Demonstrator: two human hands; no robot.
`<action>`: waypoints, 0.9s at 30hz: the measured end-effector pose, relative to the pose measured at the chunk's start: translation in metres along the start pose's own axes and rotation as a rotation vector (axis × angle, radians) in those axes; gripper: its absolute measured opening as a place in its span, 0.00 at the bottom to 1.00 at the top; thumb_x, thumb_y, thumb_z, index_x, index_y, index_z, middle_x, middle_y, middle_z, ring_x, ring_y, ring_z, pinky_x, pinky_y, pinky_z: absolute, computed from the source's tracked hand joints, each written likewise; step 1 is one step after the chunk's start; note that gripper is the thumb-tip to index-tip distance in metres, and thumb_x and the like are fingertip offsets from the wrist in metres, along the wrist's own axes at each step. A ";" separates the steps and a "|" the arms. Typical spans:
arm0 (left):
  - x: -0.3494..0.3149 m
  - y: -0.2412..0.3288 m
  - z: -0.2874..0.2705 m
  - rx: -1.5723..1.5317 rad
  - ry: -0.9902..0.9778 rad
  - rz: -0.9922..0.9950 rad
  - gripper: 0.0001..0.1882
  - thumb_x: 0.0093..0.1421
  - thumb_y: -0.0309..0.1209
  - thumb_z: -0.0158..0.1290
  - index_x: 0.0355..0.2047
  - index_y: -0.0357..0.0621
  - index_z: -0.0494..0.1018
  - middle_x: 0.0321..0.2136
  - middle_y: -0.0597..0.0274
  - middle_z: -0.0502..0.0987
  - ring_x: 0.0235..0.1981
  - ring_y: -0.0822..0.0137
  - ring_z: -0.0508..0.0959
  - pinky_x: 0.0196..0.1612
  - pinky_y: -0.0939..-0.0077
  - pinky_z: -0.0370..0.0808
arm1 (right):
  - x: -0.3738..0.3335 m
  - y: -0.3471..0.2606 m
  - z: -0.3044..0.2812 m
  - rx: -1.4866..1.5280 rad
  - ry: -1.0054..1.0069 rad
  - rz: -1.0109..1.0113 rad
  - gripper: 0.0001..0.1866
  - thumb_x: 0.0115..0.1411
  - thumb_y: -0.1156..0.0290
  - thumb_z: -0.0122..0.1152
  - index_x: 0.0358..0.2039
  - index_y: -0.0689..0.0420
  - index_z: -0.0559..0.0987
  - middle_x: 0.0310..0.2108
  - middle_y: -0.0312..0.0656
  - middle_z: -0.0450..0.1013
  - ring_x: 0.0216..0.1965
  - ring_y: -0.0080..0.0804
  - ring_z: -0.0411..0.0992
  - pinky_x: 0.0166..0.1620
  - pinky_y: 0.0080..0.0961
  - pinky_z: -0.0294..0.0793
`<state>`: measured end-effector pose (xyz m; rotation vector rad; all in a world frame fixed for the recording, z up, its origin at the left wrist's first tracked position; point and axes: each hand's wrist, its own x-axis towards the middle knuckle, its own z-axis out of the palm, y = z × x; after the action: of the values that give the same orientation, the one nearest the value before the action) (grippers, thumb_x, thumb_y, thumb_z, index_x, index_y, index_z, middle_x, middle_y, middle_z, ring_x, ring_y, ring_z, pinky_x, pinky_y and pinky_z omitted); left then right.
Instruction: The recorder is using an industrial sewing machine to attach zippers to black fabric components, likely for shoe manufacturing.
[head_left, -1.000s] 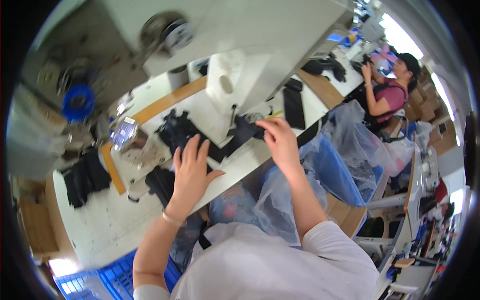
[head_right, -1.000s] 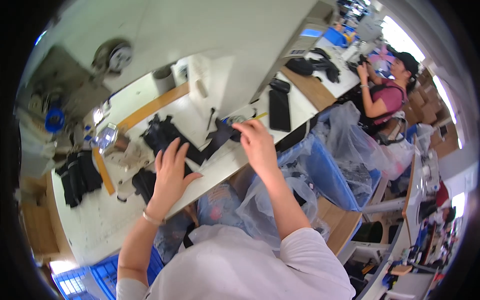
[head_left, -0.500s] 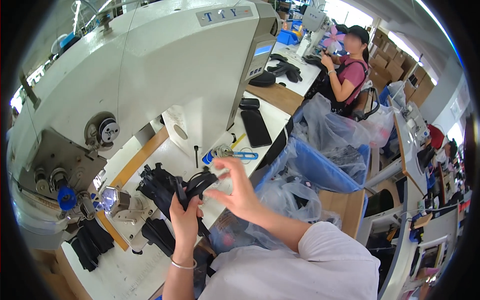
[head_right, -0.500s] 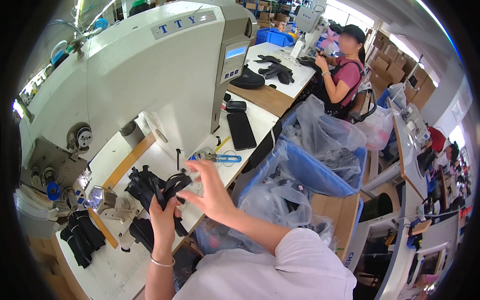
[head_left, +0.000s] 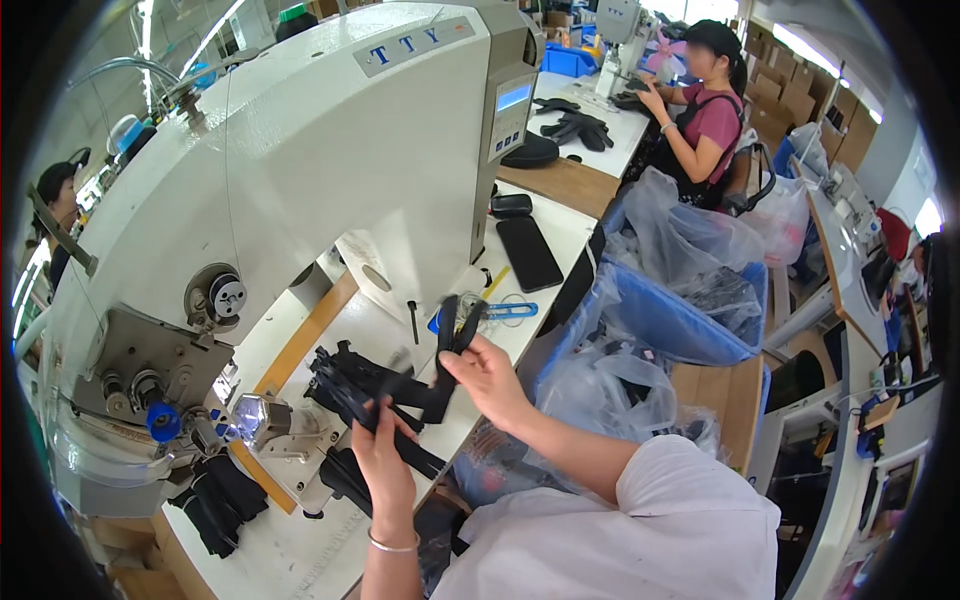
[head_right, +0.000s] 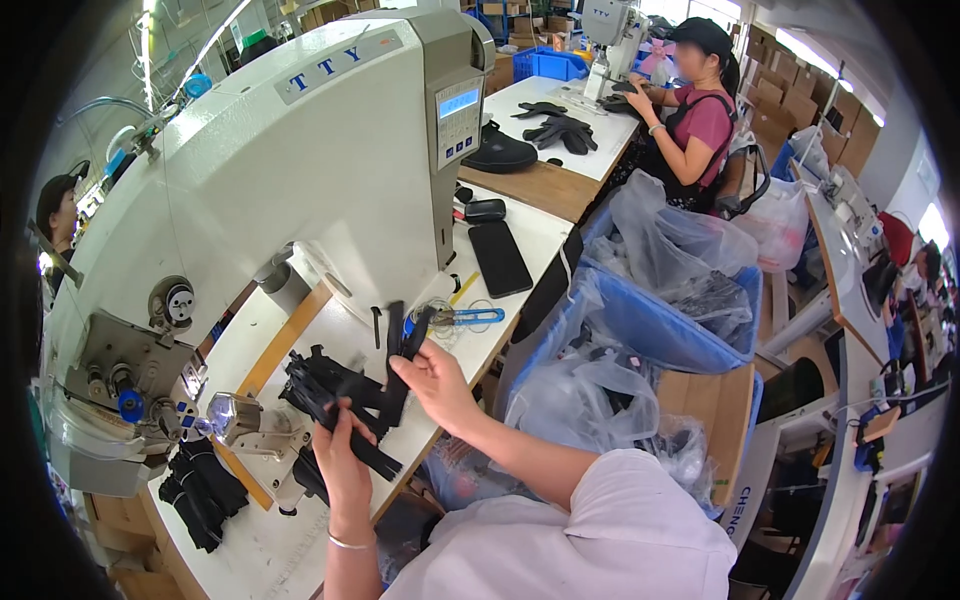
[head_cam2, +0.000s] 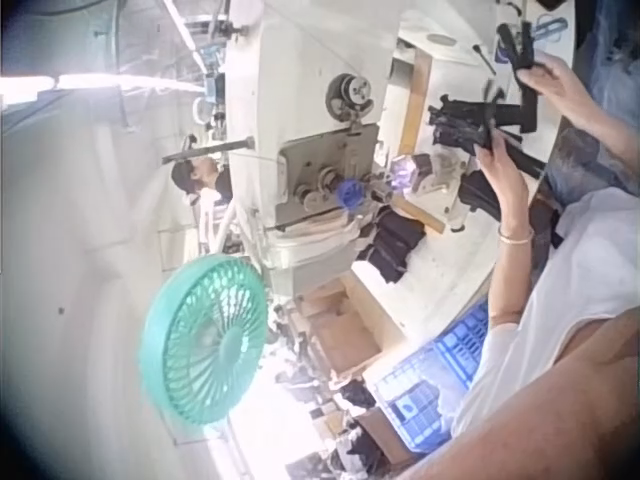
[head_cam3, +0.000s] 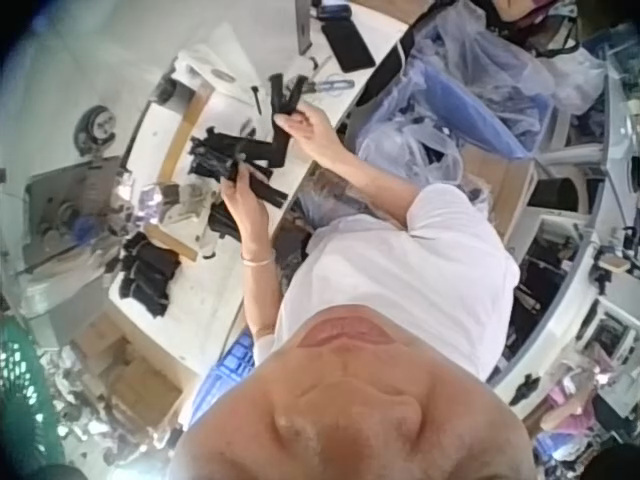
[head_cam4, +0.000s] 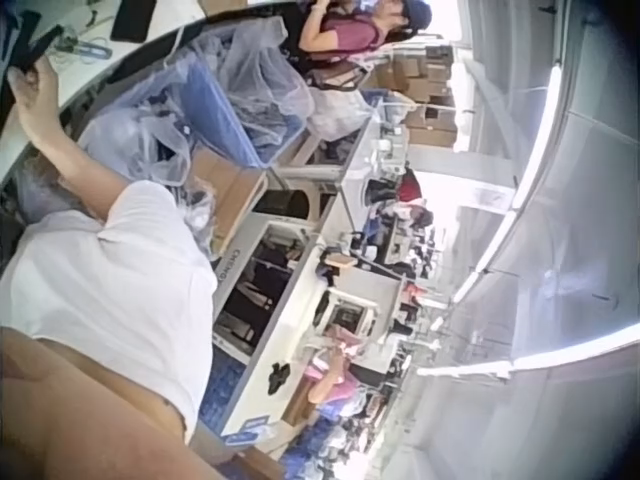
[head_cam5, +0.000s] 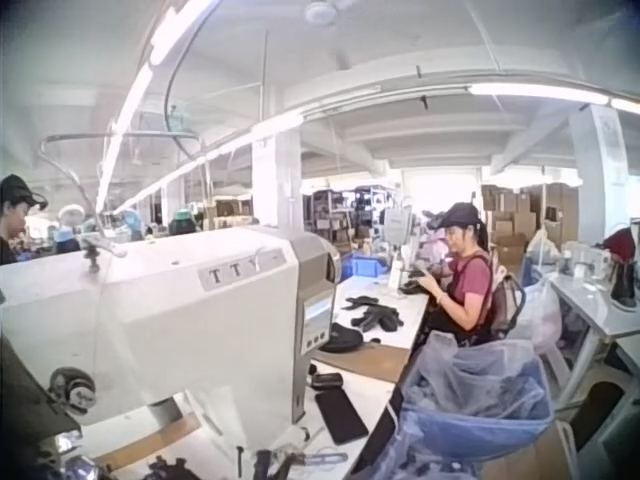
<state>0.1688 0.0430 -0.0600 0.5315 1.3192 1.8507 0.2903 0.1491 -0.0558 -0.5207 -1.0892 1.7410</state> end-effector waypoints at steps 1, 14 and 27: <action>0.011 0.007 0.000 0.077 -0.037 0.027 0.14 0.63 0.25 0.48 0.48 0.31 0.65 0.30 0.65 0.70 0.30 0.78 0.69 0.36 0.84 0.68 | -0.001 -0.005 -0.003 0.008 -0.008 -0.011 0.10 0.64 0.70 0.55 0.42 0.62 0.72 0.29 0.34 0.74 0.27 0.17 0.72 0.31 0.16 0.71; -0.070 0.024 0.012 0.123 -0.025 -0.003 0.06 0.58 0.23 0.55 0.36 0.37 0.72 0.30 0.67 0.76 0.32 0.79 0.72 0.38 0.83 0.68 | -0.067 -0.007 0.004 -0.581 -0.532 0.071 0.10 0.63 0.68 0.54 0.33 0.63 0.75 0.22 0.41 0.73 0.25 0.27 0.74 0.30 0.23 0.71; -0.122 0.021 -0.063 0.213 0.216 0.070 0.09 0.49 0.18 0.60 0.31 0.30 0.73 0.29 0.63 0.72 0.32 0.72 0.73 0.36 0.83 0.70 | -0.113 0.015 0.020 -0.756 -0.783 0.198 0.05 0.57 0.73 0.59 0.32 0.61 0.77 0.21 0.40 0.73 0.22 0.33 0.72 0.26 0.29 0.67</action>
<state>0.1907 -0.0941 -0.0518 0.5034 1.6745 1.8761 0.3168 0.0378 -0.0733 -0.3946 -2.3585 1.6934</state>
